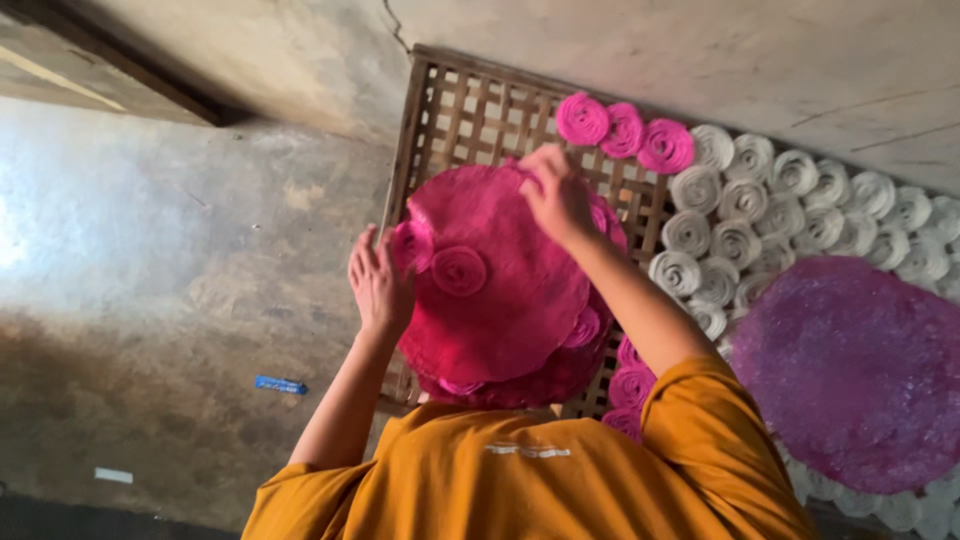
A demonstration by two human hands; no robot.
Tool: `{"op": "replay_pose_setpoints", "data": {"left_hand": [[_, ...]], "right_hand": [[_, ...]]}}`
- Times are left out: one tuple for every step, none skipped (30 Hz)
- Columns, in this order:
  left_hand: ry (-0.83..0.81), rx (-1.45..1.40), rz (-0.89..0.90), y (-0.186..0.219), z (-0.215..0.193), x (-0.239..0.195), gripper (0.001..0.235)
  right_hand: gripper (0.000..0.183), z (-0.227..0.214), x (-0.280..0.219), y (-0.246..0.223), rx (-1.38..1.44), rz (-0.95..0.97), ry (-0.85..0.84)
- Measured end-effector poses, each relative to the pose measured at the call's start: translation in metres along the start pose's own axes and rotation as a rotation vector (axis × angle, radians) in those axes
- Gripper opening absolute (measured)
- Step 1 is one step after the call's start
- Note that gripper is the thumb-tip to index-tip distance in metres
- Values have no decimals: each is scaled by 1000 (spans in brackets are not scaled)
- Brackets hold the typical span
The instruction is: The person arranges white and pink rolled fabric roses onto a pink glittery circular base placed on a wooden lattice tray. They pick up individual roses and place them in rows, gradually filling the base with alternating colors.
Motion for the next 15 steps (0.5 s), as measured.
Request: {"op": "replay_pose_setpoints", "data": {"left_hand": [[30, -54, -54, -14, -5, -1, 73], [60, -109, -108, -29, -9, -2, 74], [88, -162, -160, -45, -12, -5, 76], [33, -267, -272, -67, -5, -8, 67], [-21, -375, -379, -88, 5, -10, 59], [-77, -482, -485, -107, 17, -16, 50], [-85, -553, -416, -114, 20, -16, 42], [-93, -623, -348, -121, 23, -17, 33], [-103, -694, -277, -126, 28, -18, 26], [-124, -748, -319, -139, 35, -24, 27], [-142, -803, -353, -150, 43, -26, 28], [-163, -858, -387, -160, 51, -25, 29], [-188, -873, -415, -170, 59, -29, 29], [-214, -887, -442, -179, 66, -32, 29], [-240, -907, -475, -185, 75, -38, 29]], "right_hand": [[22, 9, -13, -27, 65, -26, -120], [21, 19, -28, -54, 131, -53, -240], [24, 28, -44, -79, 186, -76, -335], [27, 38, -61, -103, 241, -99, -429], [31, 37, -70, -122, 195, -156, -397], [35, 37, -79, -138, 148, -213, -365], [39, 38, -88, -154, 95, -269, -330], [34, 39, -94, -164, 33, -253, -278], [29, 39, -99, -168, -32, -236, -226], [25, 39, -103, -169, -96, -219, -173], [22, 41, -104, -169, -131, -202, -131], [20, 45, -105, -167, -165, -185, -88], [19, 50, -112, -164, -198, -165, -52], [16, 60, -117, -155, -154, -79, -56], [14, 70, -123, -140, -114, 5, -66]]}}
Point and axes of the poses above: each hand's wrist, its own x-axis towards the middle knuckle, its own z-axis out of the palm, y = z × x, the point moved 9 cm from there along x, towards the middle knuckle, and after that the axes turned 12 degrees about -x, right-handed, at the moved point
